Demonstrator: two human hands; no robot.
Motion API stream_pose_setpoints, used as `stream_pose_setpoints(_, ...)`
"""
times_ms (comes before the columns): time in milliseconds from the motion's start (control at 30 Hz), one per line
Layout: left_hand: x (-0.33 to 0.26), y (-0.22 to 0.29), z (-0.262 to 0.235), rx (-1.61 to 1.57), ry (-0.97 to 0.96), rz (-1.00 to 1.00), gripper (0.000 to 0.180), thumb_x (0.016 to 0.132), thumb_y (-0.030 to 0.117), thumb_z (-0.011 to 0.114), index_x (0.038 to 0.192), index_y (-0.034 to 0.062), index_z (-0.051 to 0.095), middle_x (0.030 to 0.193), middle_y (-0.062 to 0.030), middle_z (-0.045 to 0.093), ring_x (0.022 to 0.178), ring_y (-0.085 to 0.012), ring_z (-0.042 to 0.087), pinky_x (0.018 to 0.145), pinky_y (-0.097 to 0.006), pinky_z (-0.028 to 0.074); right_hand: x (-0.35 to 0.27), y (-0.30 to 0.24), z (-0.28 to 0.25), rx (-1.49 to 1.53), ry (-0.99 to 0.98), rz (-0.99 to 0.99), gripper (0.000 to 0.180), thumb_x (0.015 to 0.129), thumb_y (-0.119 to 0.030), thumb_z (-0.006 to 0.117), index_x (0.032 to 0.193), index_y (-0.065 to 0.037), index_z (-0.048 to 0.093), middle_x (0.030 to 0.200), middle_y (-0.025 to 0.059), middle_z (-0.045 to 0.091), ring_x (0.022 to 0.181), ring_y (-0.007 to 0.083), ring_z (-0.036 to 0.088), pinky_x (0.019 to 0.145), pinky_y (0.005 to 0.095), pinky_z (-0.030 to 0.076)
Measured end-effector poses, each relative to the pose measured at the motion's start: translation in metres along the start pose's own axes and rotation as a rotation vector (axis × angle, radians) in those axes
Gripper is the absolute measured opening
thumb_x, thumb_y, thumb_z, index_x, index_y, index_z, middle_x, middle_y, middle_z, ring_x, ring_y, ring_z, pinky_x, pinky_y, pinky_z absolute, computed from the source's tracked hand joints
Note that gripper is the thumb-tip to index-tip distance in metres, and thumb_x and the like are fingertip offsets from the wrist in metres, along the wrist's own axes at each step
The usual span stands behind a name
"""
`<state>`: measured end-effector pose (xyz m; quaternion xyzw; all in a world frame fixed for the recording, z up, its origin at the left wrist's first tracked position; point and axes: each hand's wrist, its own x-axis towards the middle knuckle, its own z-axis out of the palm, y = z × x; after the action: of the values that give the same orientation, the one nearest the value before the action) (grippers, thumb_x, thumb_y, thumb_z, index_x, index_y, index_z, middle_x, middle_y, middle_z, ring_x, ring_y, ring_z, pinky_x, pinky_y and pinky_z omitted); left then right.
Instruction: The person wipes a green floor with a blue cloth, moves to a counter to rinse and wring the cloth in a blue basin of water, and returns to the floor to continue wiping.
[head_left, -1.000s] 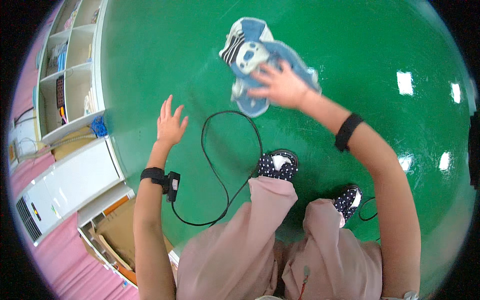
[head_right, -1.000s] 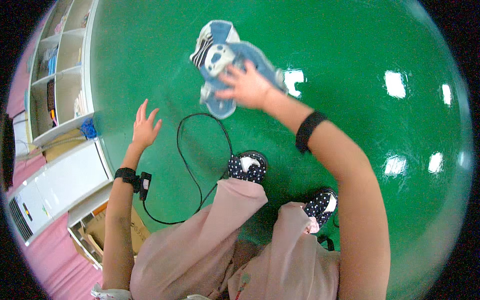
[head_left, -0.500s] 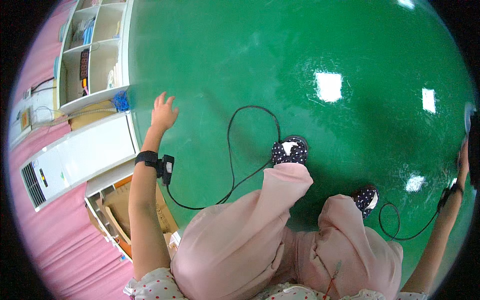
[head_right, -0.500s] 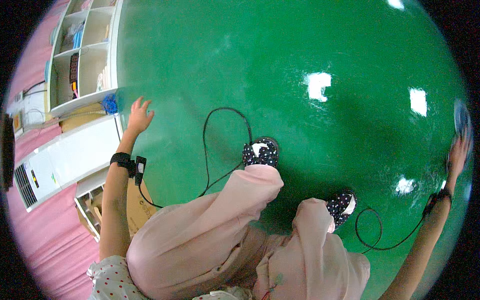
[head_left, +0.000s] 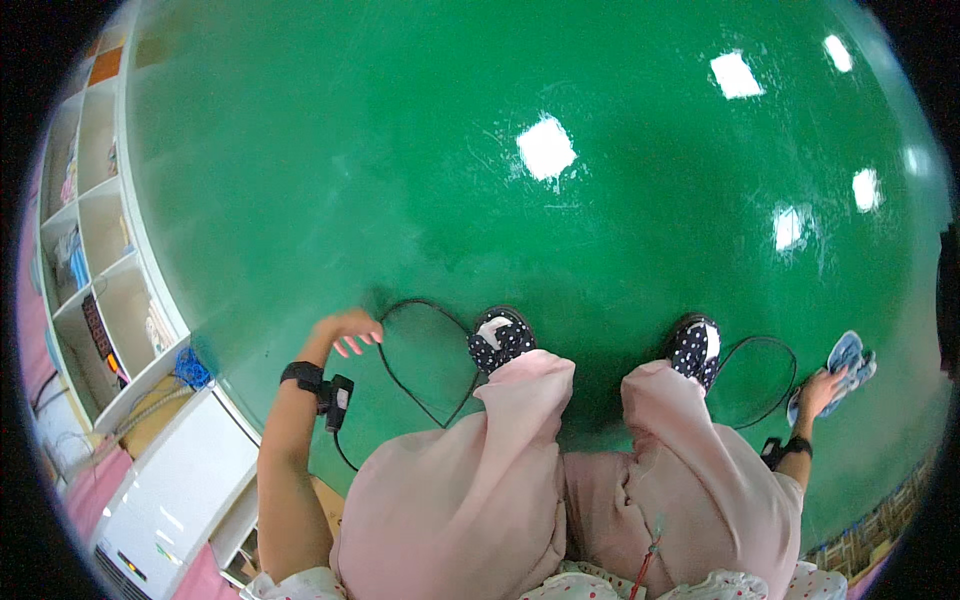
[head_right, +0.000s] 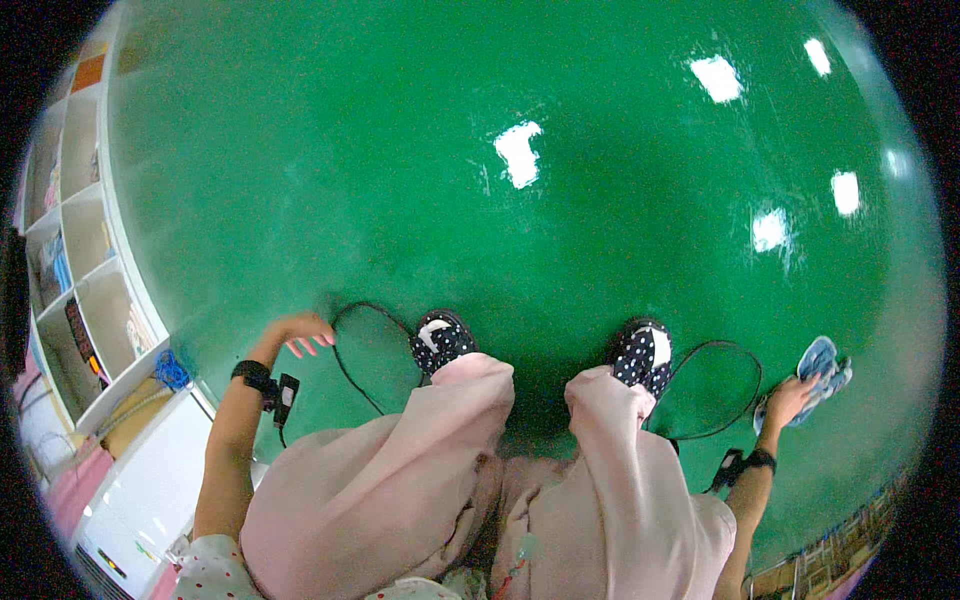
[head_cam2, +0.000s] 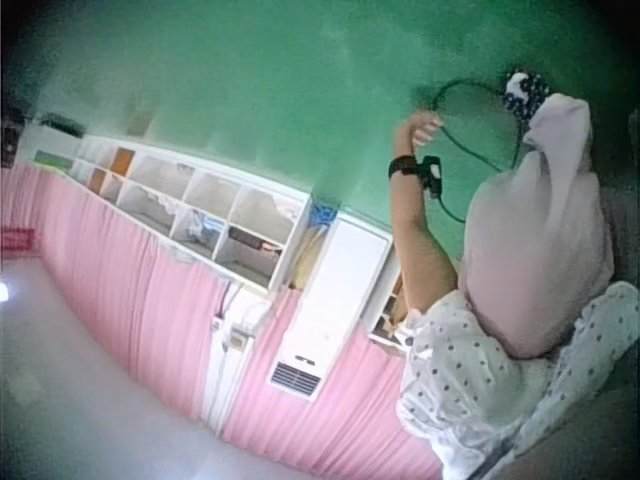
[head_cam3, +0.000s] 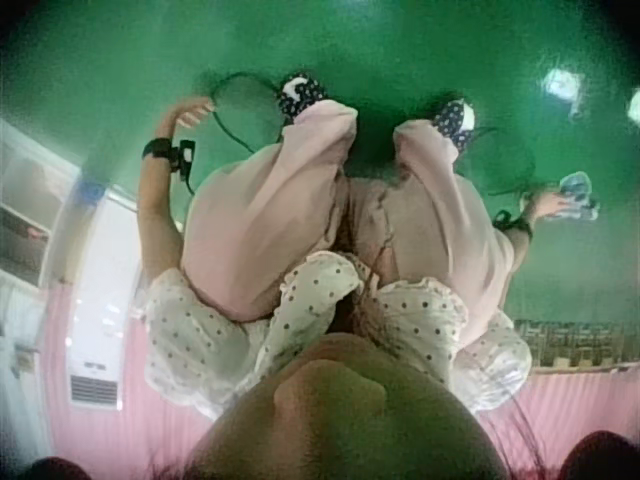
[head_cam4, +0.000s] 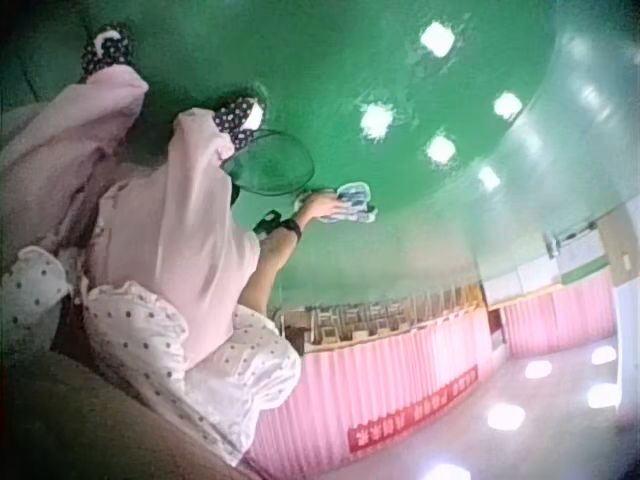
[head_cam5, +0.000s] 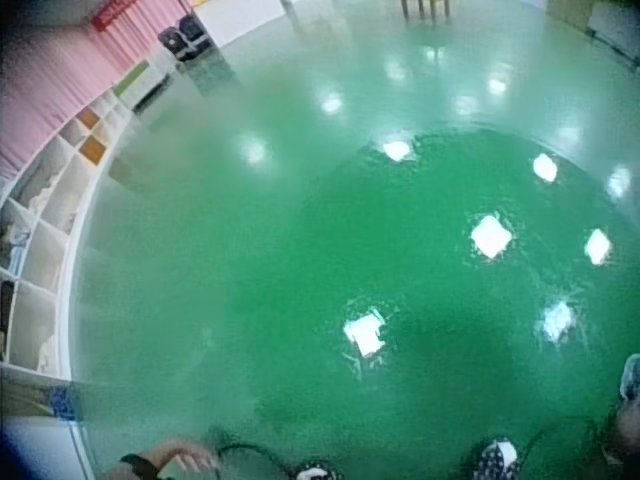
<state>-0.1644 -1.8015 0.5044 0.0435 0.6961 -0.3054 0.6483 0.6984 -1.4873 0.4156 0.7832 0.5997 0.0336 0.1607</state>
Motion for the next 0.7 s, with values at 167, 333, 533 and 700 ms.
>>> stream_pose_setpoints(167, 0.006, 0.032, -0.024, 0.207, 0.7, 0.153, 0.063, 0.082, 0.039, 0.052, 0.12, -0.0081, 0.035, 0.12, -0.038, 0.042, 0.103, -0.0475, 0.051, 0.085, -0.048, 0.045, 0.059, -0.125, -0.08, 0.228, 0.163, -0.383, 0.076, 0.079, -0.019, 0.056, 0.141, -0.02, 0.012, 0.129, 0.0249, 0.043, 0.101, 0.0442, 0.054, 0.085, 0.0477, 0.043)
stream_pose_setpoints(333, 0.012, 0.022, 0.008, 0.149, 0.874, 0.204, 0.065, 0.085, 0.042, 0.049, 0.119, -0.0103, 0.03, 0.123, -0.0437, 0.032, 0.099, -0.045, 0.053, 0.082, -0.045, 0.047, 0.022, -0.378, -0.179, 0.268, 0.005, -0.898, 0.071, 0.075, -0.014, 0.058, 0.138, -0.017, 0.024, 0.123, 0.0202, 0.049, 0.102, 0.0395, 0.053, 0.084, 0.0461, 0.045)
stream_pose_setpoints(533, 0.038, 0.0, 0.042, 0.281, 1.344, 0.349, 0.061, 0.084, 0.044, 0.051, 0.12, -0.0041, 0.04, 0.133, -0.0347, 0.026, 0.093, -0.0343, 0.053, 0.073, -0.038, 0.051, -0.128, -0.566, -0.222, 0.109, 0.146, -1.631, 0.064, 0.067, -0.015, 0.058, 0.129, -0.024, 0.043, 0.119, 0.0249, 0.046, 0.109, 0.0427, 0.045, 0.091, 0.0515, 0.036)
stream_pose_setpoints(700, 0.048, 0.009, 0.041, 0.239, 1.321, 0.311, 0.067, 0.081, 0.05, 0.052, 0.121, -0.002, 0.04, 0.133, -0.0343, 0.026, 0.074, -0.0267, 0.059, 0.064, -0.035, 0.052, -0.252, -0.597, -0.221, -0.002, -0.068, -2.389, 0.074, 0.064, -0.019, 0.062, 0.132, -0.031, 0.038, 0.134, 0.0203, 0.035, 0.125, 0.035, 0.034, 0.095, 0.0552, 0.03)
